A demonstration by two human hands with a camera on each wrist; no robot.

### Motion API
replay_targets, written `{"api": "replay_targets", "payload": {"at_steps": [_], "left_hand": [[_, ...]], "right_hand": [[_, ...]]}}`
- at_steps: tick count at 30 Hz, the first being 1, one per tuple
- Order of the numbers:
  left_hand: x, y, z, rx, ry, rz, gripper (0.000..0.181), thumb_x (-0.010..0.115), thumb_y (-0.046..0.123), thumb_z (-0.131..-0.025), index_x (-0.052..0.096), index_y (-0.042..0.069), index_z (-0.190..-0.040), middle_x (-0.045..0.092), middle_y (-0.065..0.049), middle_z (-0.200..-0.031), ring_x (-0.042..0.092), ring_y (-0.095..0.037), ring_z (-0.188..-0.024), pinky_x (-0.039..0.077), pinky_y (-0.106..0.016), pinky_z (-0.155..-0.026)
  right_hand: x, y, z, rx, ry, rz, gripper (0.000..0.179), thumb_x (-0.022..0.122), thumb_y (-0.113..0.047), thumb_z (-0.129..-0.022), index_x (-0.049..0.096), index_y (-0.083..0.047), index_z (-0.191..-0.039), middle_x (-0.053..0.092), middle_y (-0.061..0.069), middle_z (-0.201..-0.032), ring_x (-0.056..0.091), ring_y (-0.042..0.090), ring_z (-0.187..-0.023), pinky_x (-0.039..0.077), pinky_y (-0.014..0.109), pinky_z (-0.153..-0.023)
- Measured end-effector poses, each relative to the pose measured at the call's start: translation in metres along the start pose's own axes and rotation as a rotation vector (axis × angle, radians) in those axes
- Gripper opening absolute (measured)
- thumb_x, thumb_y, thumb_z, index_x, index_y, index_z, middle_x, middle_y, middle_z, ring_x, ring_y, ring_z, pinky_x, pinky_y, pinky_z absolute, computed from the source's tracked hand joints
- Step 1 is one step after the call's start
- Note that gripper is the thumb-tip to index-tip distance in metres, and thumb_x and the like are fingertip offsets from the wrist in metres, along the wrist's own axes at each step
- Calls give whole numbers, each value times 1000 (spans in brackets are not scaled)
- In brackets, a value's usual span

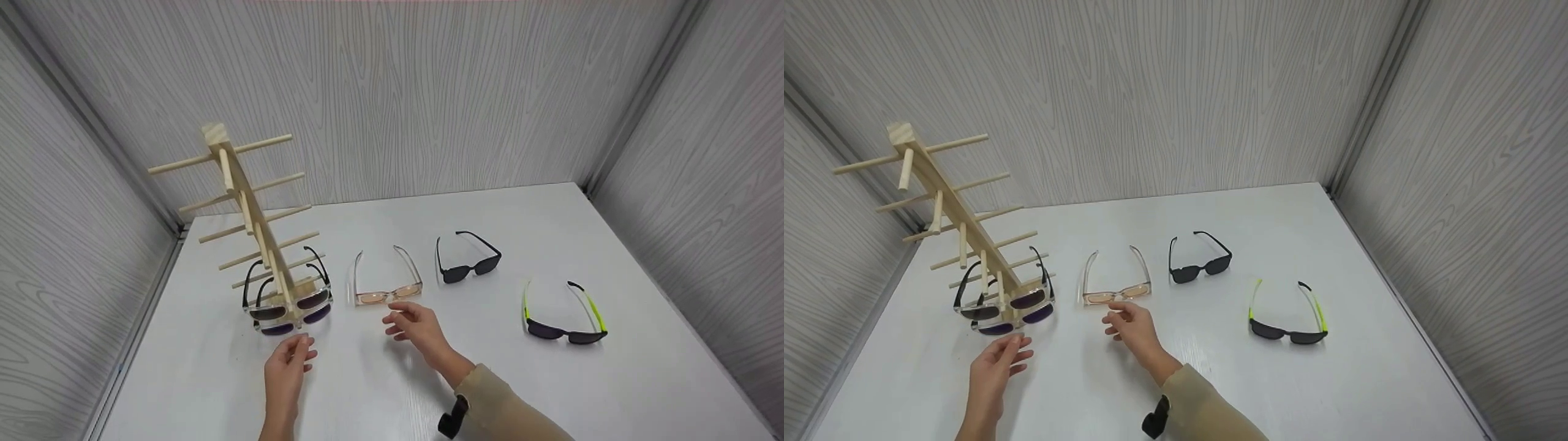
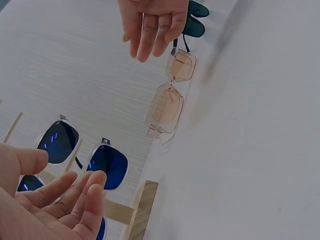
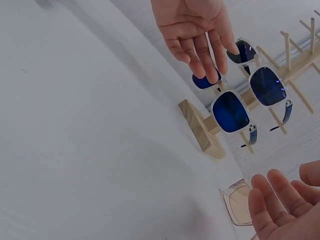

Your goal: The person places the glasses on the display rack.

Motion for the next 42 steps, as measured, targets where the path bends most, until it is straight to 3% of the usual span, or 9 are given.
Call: {"api": "replay_targets", "payload": {"at_steps": [4, 8, 19, 21, 31, 42], "left_hand": [[3, 35, 24, 4, -32, 13, 48, 57, 43, -91, 59, 1, -114, 64, -13, -106, 64, -18, -86, 52, -26, -65], [8, 47, 32, -2, -70, 15, 41, 55, 32, -94, 58, -3, -115, 63, -18, -108, 63, -20, -87, 51, -26, -68], [30, 45, 33, 24, -120, 11, 35, 55, 26, -95, 58, -4, -114, 64, -18, -105, 63, -20, -85, 51, -27, -67], [34, 45, 33, 37, -127, 6, 34, 55, 25, -95, 59, -3, -114, 64, -18, -105, 63, -20, -85, 51, -27, -67], [54, 42, 32, 70, -181, -8, 34, 55, 26, -95, 59, -1, -114, 64, -15, -104, 62, -20, -88, 51, -32, -72], [71, 37, 28, 61, -153, 50, 37, 54, 20, -95, 54, -6, -121, 60, -20, -111, 58, -25, -96, 50, -35, -77]], "right_hand": [[-7, 3, 1, 12, 18, 2, 36, 58, -14, -93, 53, 7, -121, 68, 12, -94, 67, 25, -81, 54, 33, -69], [-15, 7, 1, 15, 35, 26, 36, 57, -14, -93, 52, 9, -121, 67, 14, -95, 67, 25, -81, 54, 33, -69], [-31, 6, 4, 33, 73, 2, 34, 54, -9, -94, 50, 12, -121, 66, 21, -98, 66, 31, -83, 54, 39, -73], [-37, 15, -1, 41, 80, 7, 37, 55, -12, -94, 50, 12, -122, 67, 18, -98, 67, 26, -81, 54, 37, -72], [-51, 13, -4, 108, 186, 45, 34, 53, -11, -95, 51, 8, -123, 66, 19, -100, 67, 22, -79, 54, 36, -72], [-63, 15, -7, 130, 299, 27, 34, 54, -13, -95, 53, 8, -123, 62, 22, -109, 64, 26, -89, 52, 38, -77]]}}
Point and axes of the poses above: each hand's wrist, its own z-axis away from the middle knuckle, its own x-axis out of the palm, y = z × x, the point moved 1 cm from there along -z, towards the middle knuckle
